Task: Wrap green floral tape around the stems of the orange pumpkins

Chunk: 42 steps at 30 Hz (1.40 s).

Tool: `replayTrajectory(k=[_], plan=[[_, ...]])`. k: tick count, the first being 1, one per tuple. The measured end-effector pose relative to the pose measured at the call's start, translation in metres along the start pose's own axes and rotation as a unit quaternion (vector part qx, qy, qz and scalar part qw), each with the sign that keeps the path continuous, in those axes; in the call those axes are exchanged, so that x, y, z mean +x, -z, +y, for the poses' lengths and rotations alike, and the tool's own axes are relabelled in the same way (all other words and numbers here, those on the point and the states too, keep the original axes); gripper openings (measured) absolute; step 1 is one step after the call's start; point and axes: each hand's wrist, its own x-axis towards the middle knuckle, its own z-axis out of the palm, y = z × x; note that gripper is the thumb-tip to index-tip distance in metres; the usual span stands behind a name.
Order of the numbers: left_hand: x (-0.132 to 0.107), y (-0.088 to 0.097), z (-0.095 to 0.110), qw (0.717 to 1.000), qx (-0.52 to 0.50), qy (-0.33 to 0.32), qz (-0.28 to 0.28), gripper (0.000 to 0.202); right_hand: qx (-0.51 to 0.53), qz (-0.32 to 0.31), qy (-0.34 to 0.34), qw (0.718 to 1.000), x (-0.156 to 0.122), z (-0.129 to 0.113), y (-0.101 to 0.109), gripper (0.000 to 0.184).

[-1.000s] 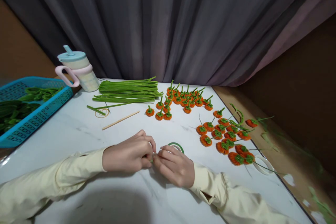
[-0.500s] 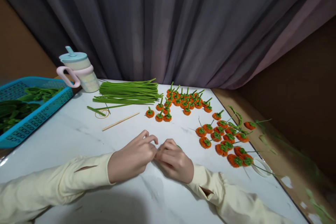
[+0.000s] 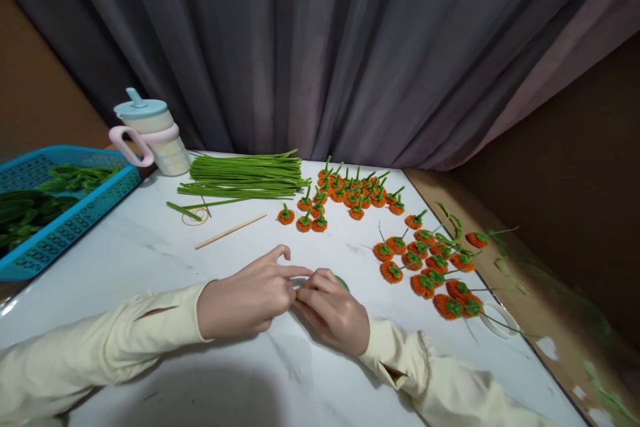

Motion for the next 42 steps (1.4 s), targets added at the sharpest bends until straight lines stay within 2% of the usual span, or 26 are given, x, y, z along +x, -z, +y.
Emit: replayTrajectory(k=[3,6,11,14,20,24,28,31,35,38,42], plan=[[-0.001,0.004,-0.003,0.999,-0.001,-0.03,-0.026,0.015,-0.03,-0.008,0.047,0.998,0.0,-0.002,0.0,0.015],[-0.002,0.0,-0.002,0.999,0.041,-0.006,-0.008,0.015,-0.029,-0.013,0.044,0.999,-0.001,-0.003,0.002,0.017],[0.001,-0.011,-0.001,0.987,0.13,0.037,0.087,0.013,0.045,0.016,-0.06,0.997,0.0,-0.001,0.005,0.013],[0.003,-0.009,-0.002,0.978,0.161,0.027,0.129,0.02,0.093,0.026,-0.13,0.987,0.0,0.002,0.006,0.012],[0.006,-0.013,-0.002,0.967,0.177,-0.014,0.181,0.034,0.116,0.014,-0.163,0.98,0.0,0.004,0.006,0.011],[0.006,-0.017,-0.002,0.971,0.159,-0.012,0.176,0.037,0.079,-0.003,-0.134,0.988,-0.001,0.004,0.005,0.014],[0.004,-0.013,-0.003,0.986,0.103,0.0,0.132,0.029,-0.005,-0.005,-0.065,0.998,-0.002,0.004,0.005,0.016],[0.002,-0.007,-0.007,0.996,-0.016,0.035,0.077,0.025,-0.093,-0.006,0.027,0.995,-0.002,0.002,0.006,0.019],[0.001,-0.003,-0.012,0.982,-0.169,0.08,0.019,0.029,-0.172,-0.004,0.13,0.977,-0.002,0.002,0.009,0.018],[0.0,-0.004,-0.01,0.979,-0.182,0.088,0.006,0.027,-0.181,-0.004,0.145,0.973,-0.002,0.003,0.008,0.017],[-0.002,-0.007,-0.003,0.988,-0.112,0.105,0.035,0.022,-0.136,0.006,0.099,0.986,-0.002,0.003,0.006,0.016]])
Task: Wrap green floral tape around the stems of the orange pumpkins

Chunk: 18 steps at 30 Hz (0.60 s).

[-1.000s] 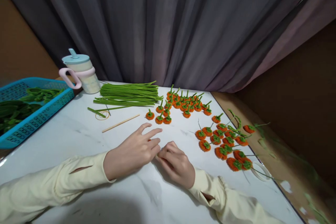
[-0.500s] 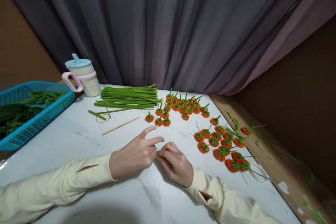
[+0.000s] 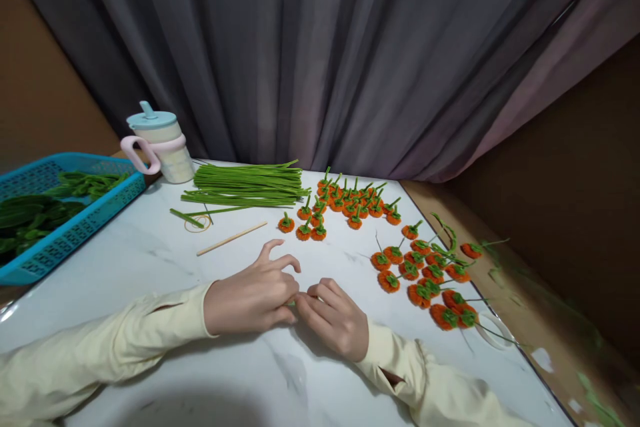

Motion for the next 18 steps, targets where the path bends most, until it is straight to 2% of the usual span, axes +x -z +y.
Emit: replayTrajectory(k=[3,6,12,18], plan=[[0.0004,-0.0013,0.003,0.999,0.03,-0.001,0.015,0.023,0.041,-0.013,-0.06,0.997,0.0007,-0.0011,-0.0004,0.016],[0.0011,-0.0008,0.0037,0.998,0.057,-0.027,0.022,0.023,0.048,-0.029,-0.076,0.996,0.0009,-0.0016,-0.0002,0.016],[0.0004,-0.0011,0.0024,0.992,0.107,-0.058,0.02,0.019,0.009,-0.029,-0.033,0.999,0.0022,-0.0001,0.0018,0.02],[-0.0005,-0.0008,-0.0009,0.994,0.084,-0.076,0.002,0.021,-0.037,-0.012,0.046,0.998,0.0013,0.0016,0.0026,0.02]])
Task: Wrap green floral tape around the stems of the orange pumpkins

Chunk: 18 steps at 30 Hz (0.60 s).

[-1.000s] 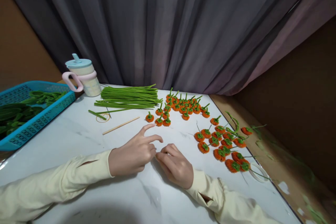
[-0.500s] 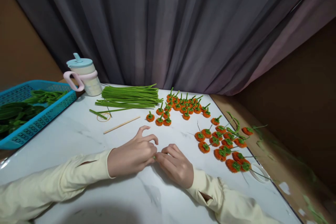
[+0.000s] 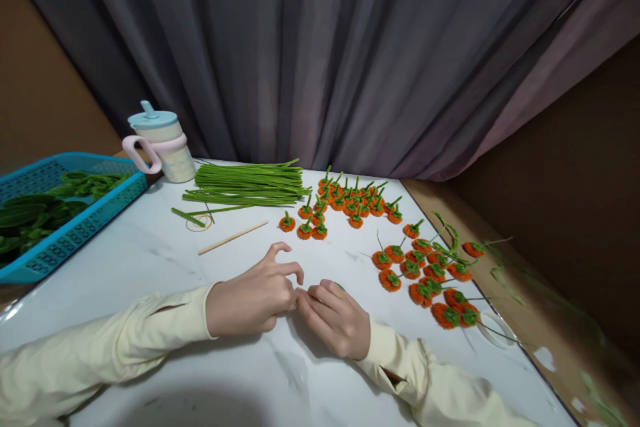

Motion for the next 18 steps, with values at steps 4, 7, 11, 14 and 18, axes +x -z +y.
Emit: replayTrajectory(k=[4,7,11,14,18], plan=[[-0.001,-0.001,-0.001,1.0,0.002,-0.009,0.011,0.024,-0.003,0.009,0.004,1.0,-0.001,0.001,0.0,0.018],[0.0,-0.002,-0.001,0.998,0.042,-0.004,0.041,0.027,-0.001,0.008,-0.014,1.0,-0.001,0.001,-0.001,0.018],[0.002,-0.003,0.001,0.994,0.096,0.0,0.048,0.027,0.03,-0.007,-0.064,0.997,-0.002,0.001,-0.002,0.016],[0.002,-0.006,0.001,0.993,0.109,-0.017,0.04,0.024,0.059,-0.017,-0.088,0.994,-0.002,0.001,-0.003,0.015],[0.0,-0.01,-0.001,0.993,0.11,-0.043,0.028,0.023,0.052,-0.012,-0.052,0.997,-0.002,0.001,-0.002,0.016]])
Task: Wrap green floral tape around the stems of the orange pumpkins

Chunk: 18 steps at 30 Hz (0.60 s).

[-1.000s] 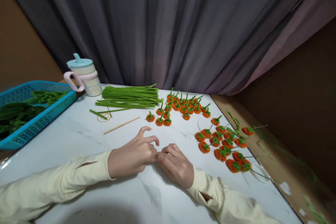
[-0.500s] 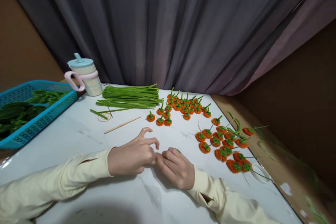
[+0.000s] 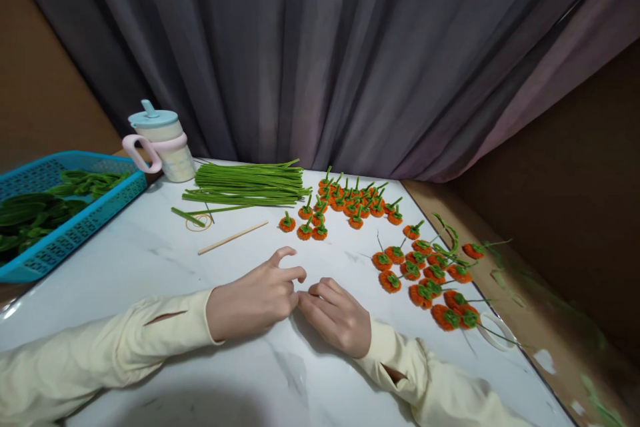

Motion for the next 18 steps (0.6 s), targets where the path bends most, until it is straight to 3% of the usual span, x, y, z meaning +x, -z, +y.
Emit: replayTrajectory(k=[8,13,18], plan=[[0.0,0.015,-0.003,0.994,-0.077,-0.02,-0.069,0.015,-0.039,0.012,0.089,0.995,0.004,-0.002,0.005,0.02],[-0.002,0.005,-0.003,0.998,-0.046,0.013,-0.028,0.027,-0.028,0.016,0.054,0.998,0.001,0.003,0.004,0.016],[0.002,0.007,0.002,0.998,0.06,0.025,0.016,0.023,0.028,-0.001,-0.038,0.999,0.002,0.002,0.004,0.015]])
